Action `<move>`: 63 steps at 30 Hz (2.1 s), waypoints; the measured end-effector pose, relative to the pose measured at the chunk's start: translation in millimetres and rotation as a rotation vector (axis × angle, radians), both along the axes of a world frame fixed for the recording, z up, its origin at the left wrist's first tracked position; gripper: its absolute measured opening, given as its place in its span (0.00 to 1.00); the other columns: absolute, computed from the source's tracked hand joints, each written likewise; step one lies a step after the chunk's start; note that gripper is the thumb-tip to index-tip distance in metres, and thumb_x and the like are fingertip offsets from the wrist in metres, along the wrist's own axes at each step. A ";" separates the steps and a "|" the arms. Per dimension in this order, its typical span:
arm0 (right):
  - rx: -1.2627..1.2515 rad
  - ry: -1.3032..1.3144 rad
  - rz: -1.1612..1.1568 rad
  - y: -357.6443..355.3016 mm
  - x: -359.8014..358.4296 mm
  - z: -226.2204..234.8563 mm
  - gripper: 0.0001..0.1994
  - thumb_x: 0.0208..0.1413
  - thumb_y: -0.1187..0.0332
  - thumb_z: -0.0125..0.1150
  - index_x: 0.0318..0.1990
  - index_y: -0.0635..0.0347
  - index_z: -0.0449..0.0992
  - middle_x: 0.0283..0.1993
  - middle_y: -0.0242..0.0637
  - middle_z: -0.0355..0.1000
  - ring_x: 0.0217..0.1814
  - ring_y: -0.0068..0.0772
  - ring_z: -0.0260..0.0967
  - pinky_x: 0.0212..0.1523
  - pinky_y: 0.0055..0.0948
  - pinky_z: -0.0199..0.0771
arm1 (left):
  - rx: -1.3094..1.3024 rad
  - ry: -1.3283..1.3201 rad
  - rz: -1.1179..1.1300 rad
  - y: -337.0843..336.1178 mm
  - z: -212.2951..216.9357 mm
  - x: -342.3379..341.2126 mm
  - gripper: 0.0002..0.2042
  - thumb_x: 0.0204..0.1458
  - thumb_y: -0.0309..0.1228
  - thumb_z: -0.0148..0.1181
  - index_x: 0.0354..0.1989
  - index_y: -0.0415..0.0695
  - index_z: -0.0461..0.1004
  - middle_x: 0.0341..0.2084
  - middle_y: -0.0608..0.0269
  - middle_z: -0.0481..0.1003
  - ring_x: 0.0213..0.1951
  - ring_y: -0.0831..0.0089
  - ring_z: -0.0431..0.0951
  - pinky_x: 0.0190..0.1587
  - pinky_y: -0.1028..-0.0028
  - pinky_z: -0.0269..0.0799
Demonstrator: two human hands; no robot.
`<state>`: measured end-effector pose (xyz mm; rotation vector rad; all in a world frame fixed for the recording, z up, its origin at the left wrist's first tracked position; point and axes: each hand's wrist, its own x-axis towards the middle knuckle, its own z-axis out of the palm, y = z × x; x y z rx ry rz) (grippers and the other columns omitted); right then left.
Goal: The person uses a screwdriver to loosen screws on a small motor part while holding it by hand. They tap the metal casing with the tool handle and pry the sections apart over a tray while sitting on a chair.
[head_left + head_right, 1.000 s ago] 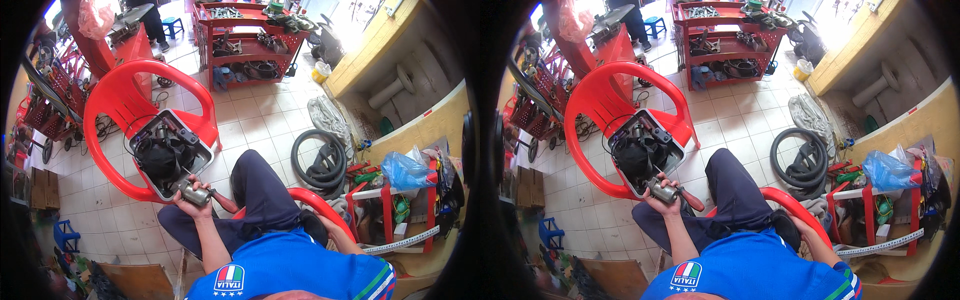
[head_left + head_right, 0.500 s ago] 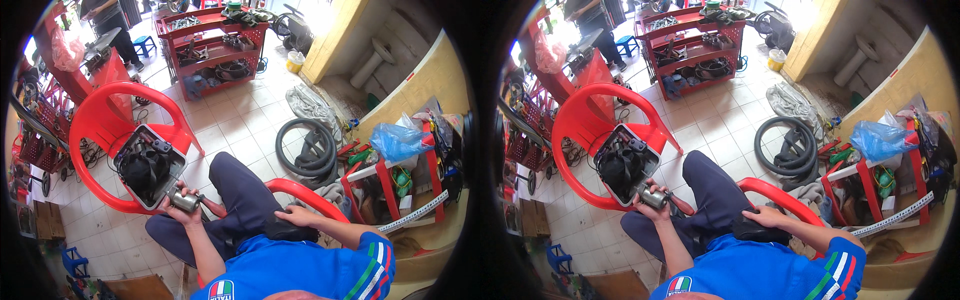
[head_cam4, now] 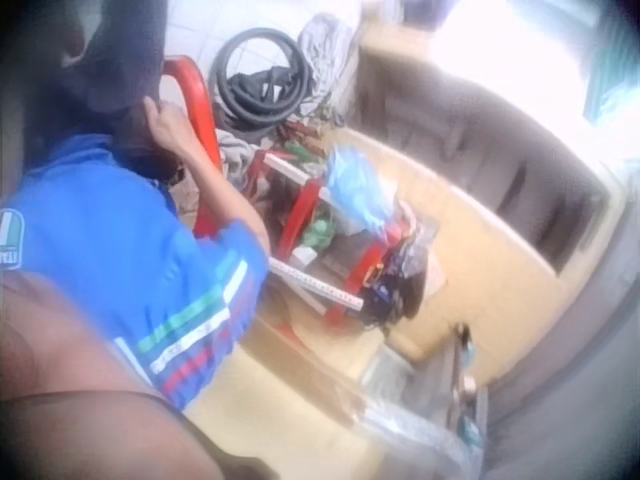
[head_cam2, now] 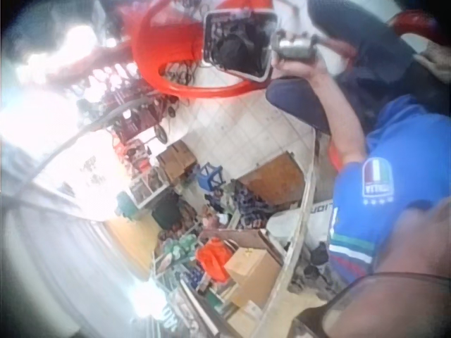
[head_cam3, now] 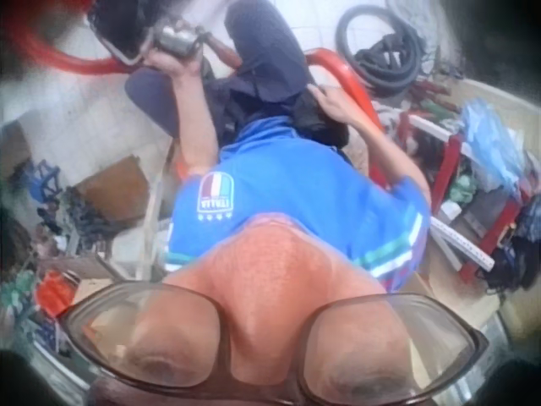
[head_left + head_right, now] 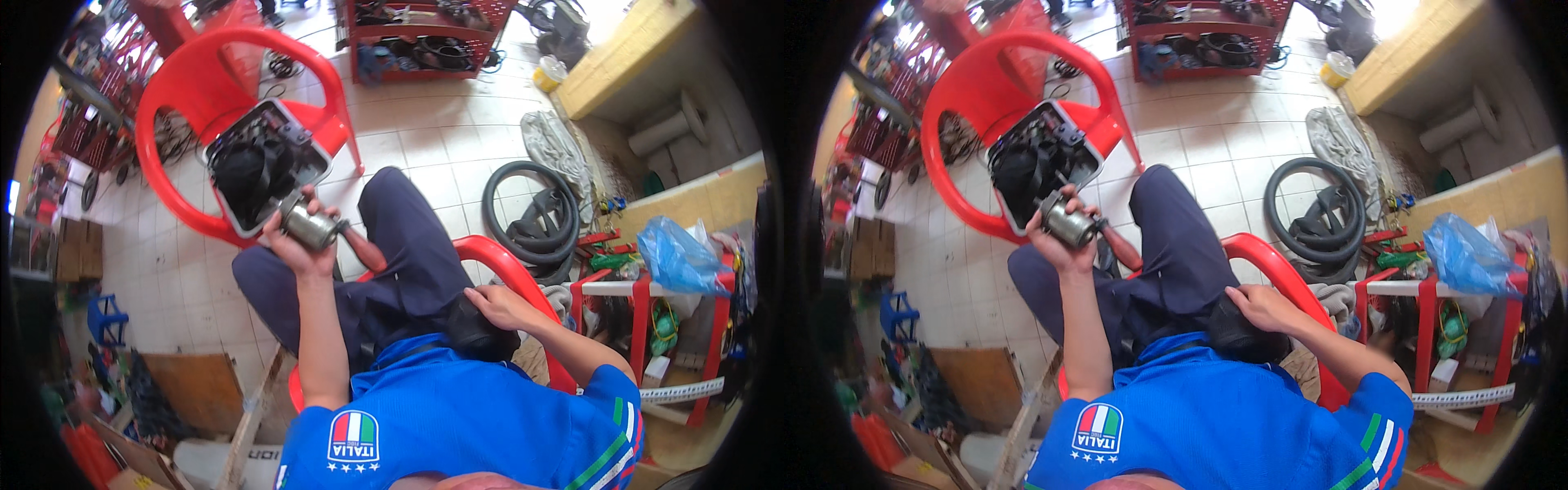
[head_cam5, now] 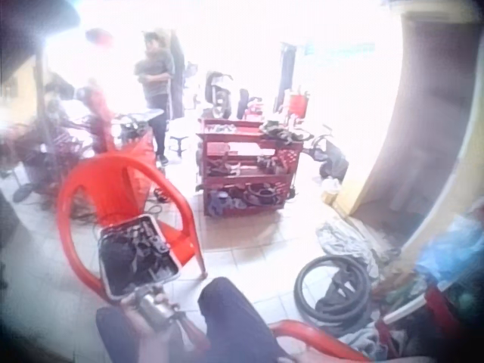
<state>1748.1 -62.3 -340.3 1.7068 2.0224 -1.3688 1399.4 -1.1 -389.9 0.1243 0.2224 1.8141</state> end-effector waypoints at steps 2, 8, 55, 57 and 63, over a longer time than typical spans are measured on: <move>0.038 -0.058 0.142 6.0 -1.7 -0.8 0.30 0.68 0.49 0.41 0.37 0.73 0.79 0.37 0.64 0.75 0.45 0.65 0.73 0.52 0.51 0.70 | 0.014 0.004 -0.011 -2.8 6.1 7.7 0.26 0.52 0.46 0.52 0.49 0.36 0.68 0.47 0.55 0.69 0.36 0.74 0.74 0.46 0.62 0.66; 0.083 -0.270 0.541 31.2 -9.4 -1.8 0.27 0.67 0.53 0.42 0.33 0.69 0.79 0.33 0.59 0.76 0.42 0.62 0.74 0.49 0.51 0.71 | 0.084 -0.037 -0.020 -22.2 30.8 25.6 0.23 0.52 0.46 0.52 0.48 0.37 0.69 0.46 0.57 0.69 0.37 0.75 0.74 0.46 0.62 0.67; 0.584 0.775 0.082 14.4 -110.5 77.9 0.16 0.60 0.61 0.63 0.50 0.63 0.76 0.26 0.35 0.75 0.27 0.16 0.64 0.31 0.22 0.64 | 0.063 0.024 0.275 -71.2 152.8 1.5 0.20 0.50 0.38 0.58 0.45 0.36 0.65 0.39 0.50 0.73 0.41 0.59 0.78 0.48 0.63 0.78; 0.586 0.791 0.074 12.7 -111.6 77.3 0.16 0.60 0.62 0.63 0.50 0.63 0.75 0.27 0.36 0.76 0.28 0.16 0.66 0.32 0.21 0.65 | 0.061 0.018 0.285 -71.0 152.8 1.5 0.19 0.50 0.38 0.58 0.45 0.36 0.66 0.39 0.50 0.73 0.42 0.59 0.78 0.48 0.63 0.78; 0.591 0.796 0.071 13.1 -111.6 78.2 0.16 0.61 0.63 0.63 0.51 0.64 0.74 0.30 0.36 0.78 0.30 0.16 0.68 0.33 0.21 0.67 | 0.093 0.031 0.266 -72.3 154.0 4.0 0.19 0.51 0.38 0.57 0.45 0.36 0.66 0.40 0.49 0.73 0.43 0.60 0.78 0.50 0.64 0.78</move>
